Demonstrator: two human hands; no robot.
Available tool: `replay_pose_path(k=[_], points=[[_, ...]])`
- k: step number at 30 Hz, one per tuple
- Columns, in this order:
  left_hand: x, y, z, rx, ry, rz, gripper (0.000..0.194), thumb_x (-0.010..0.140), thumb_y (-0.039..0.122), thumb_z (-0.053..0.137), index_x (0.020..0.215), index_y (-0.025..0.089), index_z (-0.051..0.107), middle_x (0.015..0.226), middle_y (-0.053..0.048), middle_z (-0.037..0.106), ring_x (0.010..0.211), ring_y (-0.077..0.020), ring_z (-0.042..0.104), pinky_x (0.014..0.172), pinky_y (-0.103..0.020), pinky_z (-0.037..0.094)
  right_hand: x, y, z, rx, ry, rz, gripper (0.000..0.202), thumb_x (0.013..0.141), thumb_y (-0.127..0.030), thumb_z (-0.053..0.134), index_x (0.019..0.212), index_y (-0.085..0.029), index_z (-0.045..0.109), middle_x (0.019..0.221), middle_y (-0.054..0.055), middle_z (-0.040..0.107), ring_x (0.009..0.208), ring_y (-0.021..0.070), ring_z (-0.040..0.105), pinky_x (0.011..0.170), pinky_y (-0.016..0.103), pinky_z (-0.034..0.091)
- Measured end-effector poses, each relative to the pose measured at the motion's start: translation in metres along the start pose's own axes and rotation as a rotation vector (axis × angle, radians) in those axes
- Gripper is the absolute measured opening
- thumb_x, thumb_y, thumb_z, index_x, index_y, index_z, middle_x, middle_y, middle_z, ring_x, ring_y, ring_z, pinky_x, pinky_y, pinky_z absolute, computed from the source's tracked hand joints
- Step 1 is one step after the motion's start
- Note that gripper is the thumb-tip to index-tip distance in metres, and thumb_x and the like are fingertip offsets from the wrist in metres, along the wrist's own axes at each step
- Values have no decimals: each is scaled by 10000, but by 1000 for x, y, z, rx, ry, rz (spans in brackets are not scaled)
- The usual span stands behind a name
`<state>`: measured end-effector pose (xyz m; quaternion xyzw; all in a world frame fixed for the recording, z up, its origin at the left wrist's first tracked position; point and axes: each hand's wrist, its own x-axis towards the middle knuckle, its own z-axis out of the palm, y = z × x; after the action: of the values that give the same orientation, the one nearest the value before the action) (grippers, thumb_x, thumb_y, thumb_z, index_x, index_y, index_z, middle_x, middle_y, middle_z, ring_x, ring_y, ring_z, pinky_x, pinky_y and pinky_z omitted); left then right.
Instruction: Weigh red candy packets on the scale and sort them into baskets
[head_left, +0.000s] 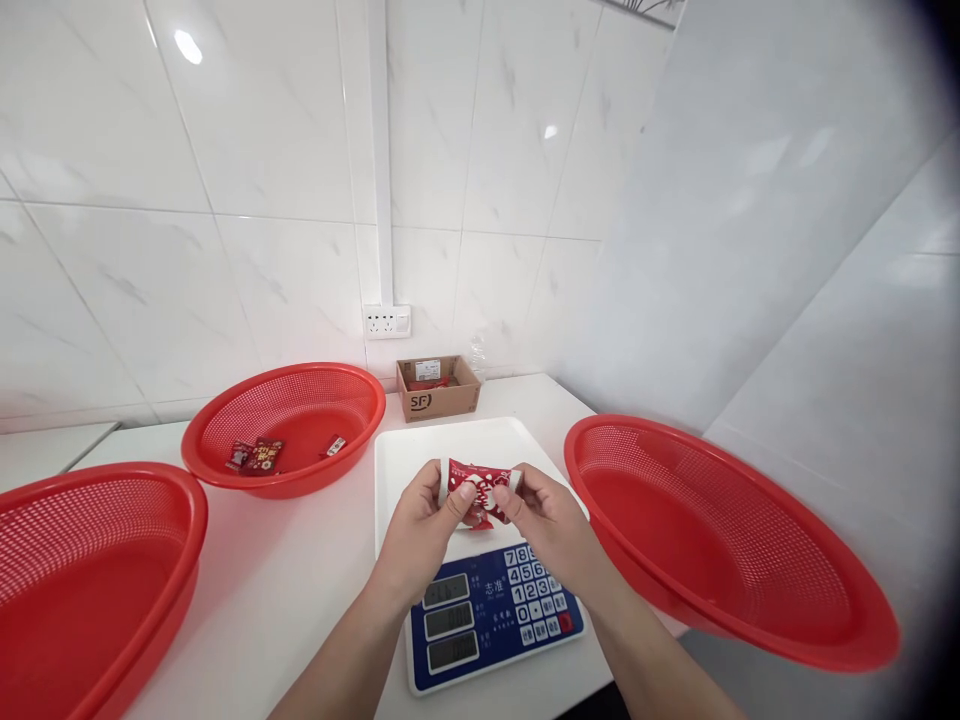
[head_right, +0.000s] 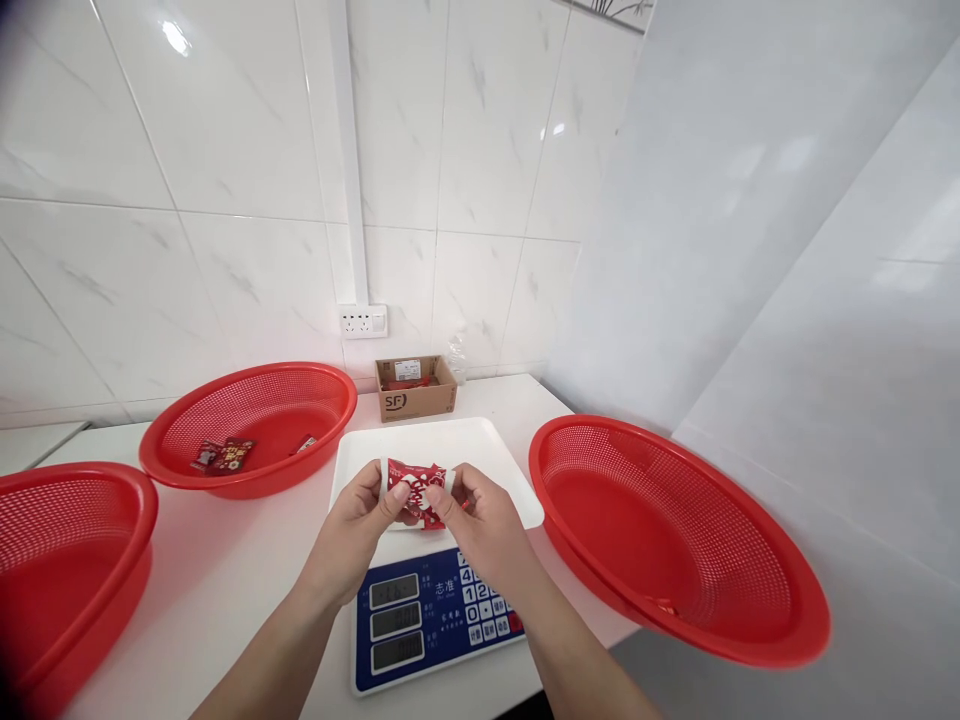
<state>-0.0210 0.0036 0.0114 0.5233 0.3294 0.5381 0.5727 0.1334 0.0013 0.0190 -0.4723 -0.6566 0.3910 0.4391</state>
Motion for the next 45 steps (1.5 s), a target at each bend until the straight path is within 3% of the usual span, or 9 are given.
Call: replay_pose_path(k=[6, 11, 16, 23, 27, 30, 33, 39, 45], points=[[-1, -2, 1, -6, 15, -9, 295, 807, 472, 576, 804, 184, 512, 721, 19, 578, 643, -109, 514, 626, -233, 447, -6, -5, 3, -25, -113, -15, 369, 846, -527, 460, 696, -197, 523, 626, -13, 505, 598, 137, 464, 569, 261, 388], [-1, -7, -5, 67, 142, 55, 378, 856, 479, 495, 635, 184, 412, 578, 59, 411, 546, -83, 354, 528, -193, 333, -9, -9, 4, 27, -154, -8, 380, 846, -528, 455, 649, -204, 474, 604, -18, 475, 575, 129, 437, 544, 257, 378], [0, -7, -11, 199, 228, 149, 383, 847, 456, 523, 599, 180, 427, 569, 56, 421, 544, -87, 369, 525, -197, 335, -11, -11, 6, 41, -151, -4, 395, 842, -537, 456, 632, -204, 480, 592, -14, 498, 569, 131, 474, 551, 260, 395], [14, -4, -30, -241, 341, 85, 287, 794, 470, 602, 789, 186, 562, 642, 46, 572, 535, -87, 518, 543, -209, 415, -8, 1, 5, 143, -53, 58, 414, 843, -549, 461, 635, -196, 518, 573, -22, 501, 538, 112, 469, 524, 246, 381], [12, -6, -24, -270, 296, 98, 272, 817, 454, 585, 785, 185, 556, 677, 34, 598, 579, -95, 552, 561, -210, 428, -6, 3, 7, 144, -48, 79, 448, 833, -601, 433, 695, -189, 542, 644, -2, 539, 587, 121, 496, 515, 246, 367], [7, -11, -14, -221, 200, 60, 299, 843, 456, 545, 723, 182, 522, 649, 34, 574, 553, -91, 515, 552, -210, 411, -4, 2, 12, 154, -119, 88, 443, 815, -612, 456, 732, -186, 545, 698, 7, 560, 593, 117, 494, 509, 245, 354], [5, -14, -8, -131, 164, 42, 346, 843, 480, 527, 667, 184, 488, 599, 44, 514, 531, -91, 454, 533, -206, 373, -3, 3, 15, 202, -102, 88, 383, 819, -557, 505, 726, -187, 543, 676, -10, 538, 563, 104, 454, 503, 239, 337], [5, -11, -7, 121, 98, 37, 409, 857, 527, 465, 639, 182, 492, 577, 40, 470, 559, -105, 407, 555, -214, 349, -5, 4, 14, 245, -20, 58, 331, 806, -502, 563, 696, -191, 541, 641, -28, 513, 560, 100, 427, 522, 233, 340], [5, -11, -9, 121, 52, 22, 402, 858, 506, 472, 628, 177, 489, 576, 36, 468, 555, -105, 390, 554, -220, 337, -8, 6, 13, 234, -32, 94, 471, 797, -634, 466, 655, -190, 535, 598, -7, 536, 540, 120, 447, 476, 240, 304]])
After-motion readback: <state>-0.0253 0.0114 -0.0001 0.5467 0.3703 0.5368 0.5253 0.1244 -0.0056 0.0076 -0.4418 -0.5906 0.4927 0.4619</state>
